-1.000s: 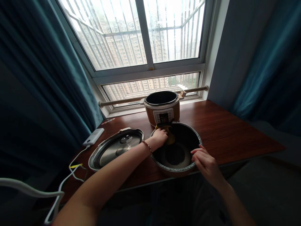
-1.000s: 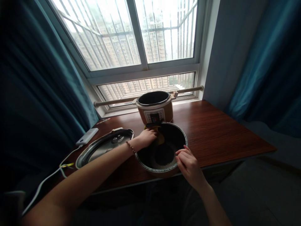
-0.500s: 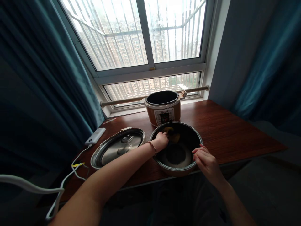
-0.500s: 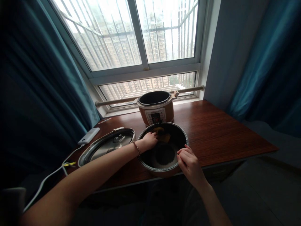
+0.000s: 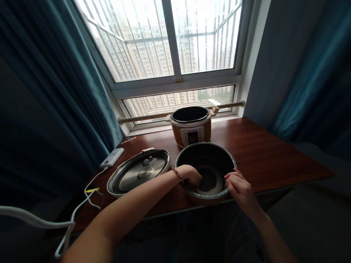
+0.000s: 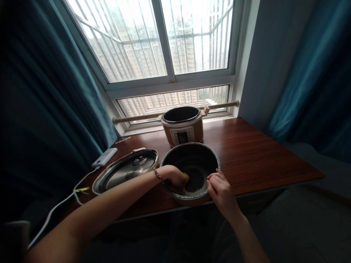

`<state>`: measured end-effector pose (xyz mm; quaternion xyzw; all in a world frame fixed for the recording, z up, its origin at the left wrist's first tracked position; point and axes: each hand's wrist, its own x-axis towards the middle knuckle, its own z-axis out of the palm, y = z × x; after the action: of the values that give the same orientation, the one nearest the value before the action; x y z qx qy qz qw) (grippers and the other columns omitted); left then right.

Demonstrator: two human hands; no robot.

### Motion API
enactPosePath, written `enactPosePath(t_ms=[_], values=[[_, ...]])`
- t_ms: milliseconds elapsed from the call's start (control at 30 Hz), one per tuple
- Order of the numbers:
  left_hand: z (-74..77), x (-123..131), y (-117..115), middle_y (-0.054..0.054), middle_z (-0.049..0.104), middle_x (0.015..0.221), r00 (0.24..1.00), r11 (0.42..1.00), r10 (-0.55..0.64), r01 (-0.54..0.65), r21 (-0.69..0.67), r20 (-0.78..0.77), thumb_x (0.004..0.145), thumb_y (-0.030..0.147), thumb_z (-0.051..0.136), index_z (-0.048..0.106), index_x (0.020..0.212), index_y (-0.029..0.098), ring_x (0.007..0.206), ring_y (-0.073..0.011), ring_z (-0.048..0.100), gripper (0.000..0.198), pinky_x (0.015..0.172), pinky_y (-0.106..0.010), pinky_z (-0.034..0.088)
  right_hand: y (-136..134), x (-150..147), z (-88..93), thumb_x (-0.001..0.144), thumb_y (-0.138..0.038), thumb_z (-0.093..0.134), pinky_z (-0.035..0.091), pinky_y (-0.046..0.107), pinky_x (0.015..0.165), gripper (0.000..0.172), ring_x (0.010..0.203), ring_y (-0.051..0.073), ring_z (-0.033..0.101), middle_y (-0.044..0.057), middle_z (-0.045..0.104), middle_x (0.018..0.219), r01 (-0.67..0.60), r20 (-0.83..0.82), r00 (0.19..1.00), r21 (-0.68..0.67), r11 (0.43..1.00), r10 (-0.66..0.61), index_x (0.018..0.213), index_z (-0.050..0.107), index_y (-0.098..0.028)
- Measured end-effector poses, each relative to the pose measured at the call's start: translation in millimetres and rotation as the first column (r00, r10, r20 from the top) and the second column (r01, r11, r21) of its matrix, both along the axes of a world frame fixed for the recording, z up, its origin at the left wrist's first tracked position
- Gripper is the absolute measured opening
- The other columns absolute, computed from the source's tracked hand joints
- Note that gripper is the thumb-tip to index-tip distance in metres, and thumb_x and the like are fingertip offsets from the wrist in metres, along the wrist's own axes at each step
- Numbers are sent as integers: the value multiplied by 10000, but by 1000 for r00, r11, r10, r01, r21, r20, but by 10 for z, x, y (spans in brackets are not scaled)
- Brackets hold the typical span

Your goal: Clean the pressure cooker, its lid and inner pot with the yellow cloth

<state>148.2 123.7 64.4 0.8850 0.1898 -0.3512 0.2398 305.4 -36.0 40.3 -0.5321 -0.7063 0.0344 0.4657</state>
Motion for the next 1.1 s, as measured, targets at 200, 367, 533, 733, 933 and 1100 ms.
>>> enactPosePath(t_ms=[200, 367, 533, 733, 933, 1100], values=[[166, 100, -279, -5, 677, 885, 997, 963, -1, 22, -267, 79, 762, 60, 445, 651, 982, 151, 875, -153, 601, 316, 758, -250, 470, 9, -4, -8, 886, -180, 396, 314, 430, 1006, 211, 855, 160, 539, 14, 557, 727, 2, -1, 1000, -1, 1000, -2, 701, 496, -196], [565, -146, -412, -71, 667, 989, 944, 997, 60, -44, -57, 323, 828, 117, 395, 627, 1029, 134, 868, -180, 614, 307, 772, -281, 468, -10, 22, 80, 889, -199, 403, 306, 423, 1024, 229, 852, 161, 551, 15, 576, 741, -17, 63, 998, -81, 997, 22, 681, 500, -195], [736, -587, -957, -65, 668, 959, 697, 871, 235, -460, 171, 677, 896, 276, 395, 637, 988, 195, 871, -182, 618, 272, 798, -274, 465, 57, 3, 379, 884, -224, 417, 389, 375, 936, 211, 778, 166, 572, 34, 619, 777, -5, 161, 986, -256, 967, 47, 755, 583, -201], [169, -711, -1491, -68, 635, 1066, 270, 735, 114, -670, 102, 956, 879, 185, 448, 586, 1090, 184, 1007, -170, 578, 253, 974, -344, 420, 563, -352, 573, 818, -200, 484, 403, 226, 607, 161, 732, 161, 607, 53, 659, 814, -130, 347, 839, -620, 773, 419, 842, 642, -183], [2, -637, -1459, -72, 651, 957, 176, 708, -35, -690, 149, 984, 841, 110, 490, 614, 1030, 185, 915, -181, 598, 239, 903, -384, 472, 919, -660, 302, 677, -77, 571, 328, 188, 466, 154, 449, 82, 492, -43, 588, 545, -198, 156, 633, -914, 353, 758, 669, 678, -188], [-7, -641, -1441, -68, 653, 912, 128, 702, -53, -701, 128, 990, 826, 83, 495, 620, 1006, 186, 862, -177, 599, 242, 866, -378, 484, 1074, -408, 68, 509, -70, 677, 331, 186, 398, 153, 292, 64, 387, -102, 451, 358, -118, 55, 714, -973, 197, 698, 449, 589, -180]])
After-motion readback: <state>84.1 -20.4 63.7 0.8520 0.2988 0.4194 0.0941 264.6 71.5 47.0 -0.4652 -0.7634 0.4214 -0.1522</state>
